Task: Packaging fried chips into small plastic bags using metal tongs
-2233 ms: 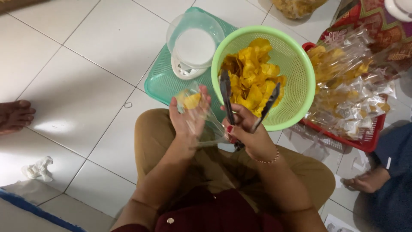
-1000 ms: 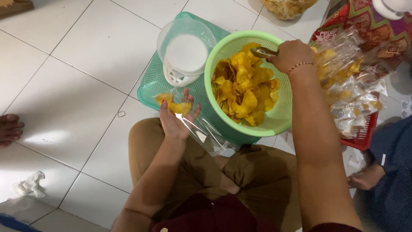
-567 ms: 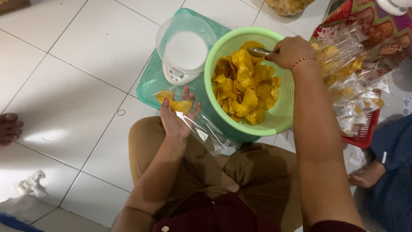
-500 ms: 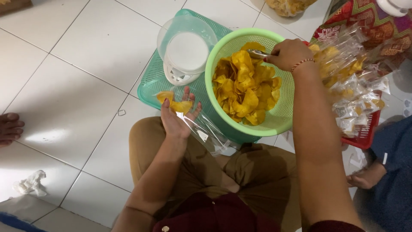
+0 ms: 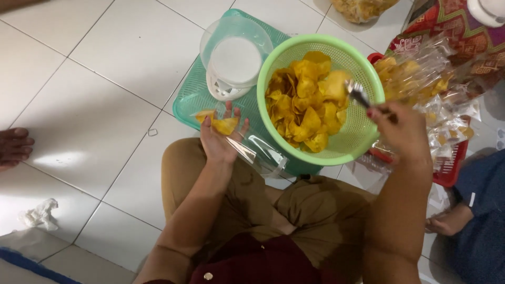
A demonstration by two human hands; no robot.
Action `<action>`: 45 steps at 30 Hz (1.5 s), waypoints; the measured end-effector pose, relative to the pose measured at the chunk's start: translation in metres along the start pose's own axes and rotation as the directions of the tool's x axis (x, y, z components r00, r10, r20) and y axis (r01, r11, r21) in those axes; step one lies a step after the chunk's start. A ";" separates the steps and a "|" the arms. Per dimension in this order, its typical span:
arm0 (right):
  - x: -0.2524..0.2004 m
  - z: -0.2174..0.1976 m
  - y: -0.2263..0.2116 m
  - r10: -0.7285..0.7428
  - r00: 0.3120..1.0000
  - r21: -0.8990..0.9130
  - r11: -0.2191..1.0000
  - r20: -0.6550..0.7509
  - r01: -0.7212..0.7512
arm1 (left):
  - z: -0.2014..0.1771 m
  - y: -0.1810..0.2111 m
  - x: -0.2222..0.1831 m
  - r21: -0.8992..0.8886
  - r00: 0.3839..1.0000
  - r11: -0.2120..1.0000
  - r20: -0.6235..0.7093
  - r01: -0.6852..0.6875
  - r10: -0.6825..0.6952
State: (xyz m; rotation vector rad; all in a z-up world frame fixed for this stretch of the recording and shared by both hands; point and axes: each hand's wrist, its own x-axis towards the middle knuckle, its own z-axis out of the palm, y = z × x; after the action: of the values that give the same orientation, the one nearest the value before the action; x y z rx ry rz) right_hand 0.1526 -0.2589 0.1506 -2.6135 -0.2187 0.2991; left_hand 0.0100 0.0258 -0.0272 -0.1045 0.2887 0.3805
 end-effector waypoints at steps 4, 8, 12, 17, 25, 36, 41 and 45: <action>-0.059 0.010 -0.002 -0.308 0.951 0.043 0.951 0.044 0.306 | 0.009 0.000 -0.004 0.007 0.996 0.998 -0.065 -0.058 0.059; -0.099 0.024 -0.001 -0.394 0.915 0.140 0.914 0.082 0.381 | 0.000 -0.001 -0.002 0.030 0.993 0.992 0.012 -0.120 0.120; -0.117 0.034 -0.004 -0.477 0.875 0.112 0.877 0.086 0.467 | 0.000 -0.004 -0.001 0.040 0.986 0.986 0.060 -0.160 0.158; -0.125 0.053 -0.016 -0.395 0.912 -0.013 0.917 0.109 0.398 | -0.009 -0.008 0.001 0.056 0.977 0.982 0.127 -0.181 0.173; -0.114 0.094 -0.038 -0.416 0.906 -0.099 0.901 0.082 0.423 | -0.009 -0.026 -0.005 0.120 0.972 0.979 0.190 -0.162 0.137; -0.123 0.099 -0.064 -0.434 0.898 -0.339 0.836 0.076 0.432 | -0.015 -0.013 -0.001 0.007 0.983 0.995 0.158 -0.095 0.092; -0.121 0.086 -0.056 -0.462 0.881 -0.374 0.803 0.099 0.463 | -0.020 -0.014 0.003 -0.009 0.987 0.997 0.140 -0.081 0.082; -0.118 0.098 -0.062 -0.481 0.871 -0.380 0.791 0.097 0.479 | -0.022 -0.022 0.001 -0.004 0.988 1.000 0.154 -0.031 0.031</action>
State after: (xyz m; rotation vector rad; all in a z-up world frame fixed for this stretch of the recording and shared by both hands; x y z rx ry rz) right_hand 0.0077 -0.1844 0.1178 -2.8178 -1.0236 0.0677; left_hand 0.0135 0.0030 -0.0471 -0.0719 0.1375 0.4174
